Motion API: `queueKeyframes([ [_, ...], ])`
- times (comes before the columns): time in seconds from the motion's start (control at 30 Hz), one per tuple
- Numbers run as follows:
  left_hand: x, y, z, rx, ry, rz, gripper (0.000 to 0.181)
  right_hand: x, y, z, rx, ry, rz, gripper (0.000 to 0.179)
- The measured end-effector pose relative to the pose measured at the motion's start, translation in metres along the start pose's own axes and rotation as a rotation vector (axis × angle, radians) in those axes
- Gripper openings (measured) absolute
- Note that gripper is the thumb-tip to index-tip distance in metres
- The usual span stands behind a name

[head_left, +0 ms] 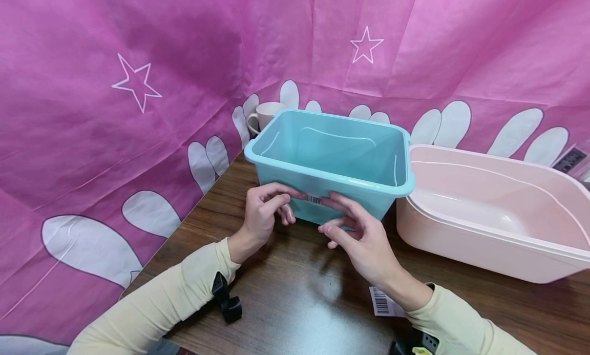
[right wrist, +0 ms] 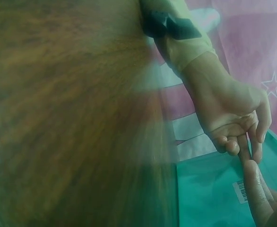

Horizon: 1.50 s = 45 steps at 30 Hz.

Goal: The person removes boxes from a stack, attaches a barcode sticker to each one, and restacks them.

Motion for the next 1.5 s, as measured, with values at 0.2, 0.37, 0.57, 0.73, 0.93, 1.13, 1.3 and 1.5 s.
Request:
queueKeyframes([
  [0.2, 0.0, 0.001, -0.001, -0.004, 0.001, 0.004, 0.027, -0.001, -0.003, 0.0, -0.012, 0.002, -0.024, 0.051],
  [0.37, 0.001, 0.001, -0.001, -0.012, 0.003, 0.002, 0.026, -0.003, -0.007, -0.002, -0.021, 0.009, -0.067, 0.05],
  [0.57, 0.001, 0.002, -0.001, -0.007, 0.009, 0.0, 0.025, -0.005, -0.012, -0.003, -0.023, 0.009, -0.125, 0.049],
  [0.73, 0.001, 0.002, -0.001, -0.004, 0.003, 0.0, 0.025, -0.005, -0.015, -0.004, -0.024, 0.017, -0.134, 0.049],
  [0.93, 0.001, 0.002, 0.0, -0.01, -0.002, 0.006, 0.026, -0.005, -0.016, -0.005, -0.025, 0.022, -0.137, 0.048],
  [1.13, 0.0, 0.0, 0.001, -0.005, -0.016, 0.003, 0.025, -0.005, -0.015, -0.004, -0.022, 0.026, -0.134, 0.047],
  [1.3, 0.0, -0.002, 0.001, 0.044, -0.048, 0.001, 0.023, -0.003, -0.013, -0.002, 0.025, 0.035, -0.18, 0.045],
  [1.5, -0.004, -0.005, -0.001, 0.046, -0.047, 0.009, 0.021, -0.003, 0.002, -0.001, 0.063, 0.126, -0.228, 0.045],
])
Point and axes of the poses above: each hand's wrist, its own x-axis towards the middle knuckle, its own z-axis out of the back of the hand, y = z × x, the point moved 9 cm from there along x, towards the middle knuckle, and after that the axes turned 13 degrees about z, right-handed, at the moved point
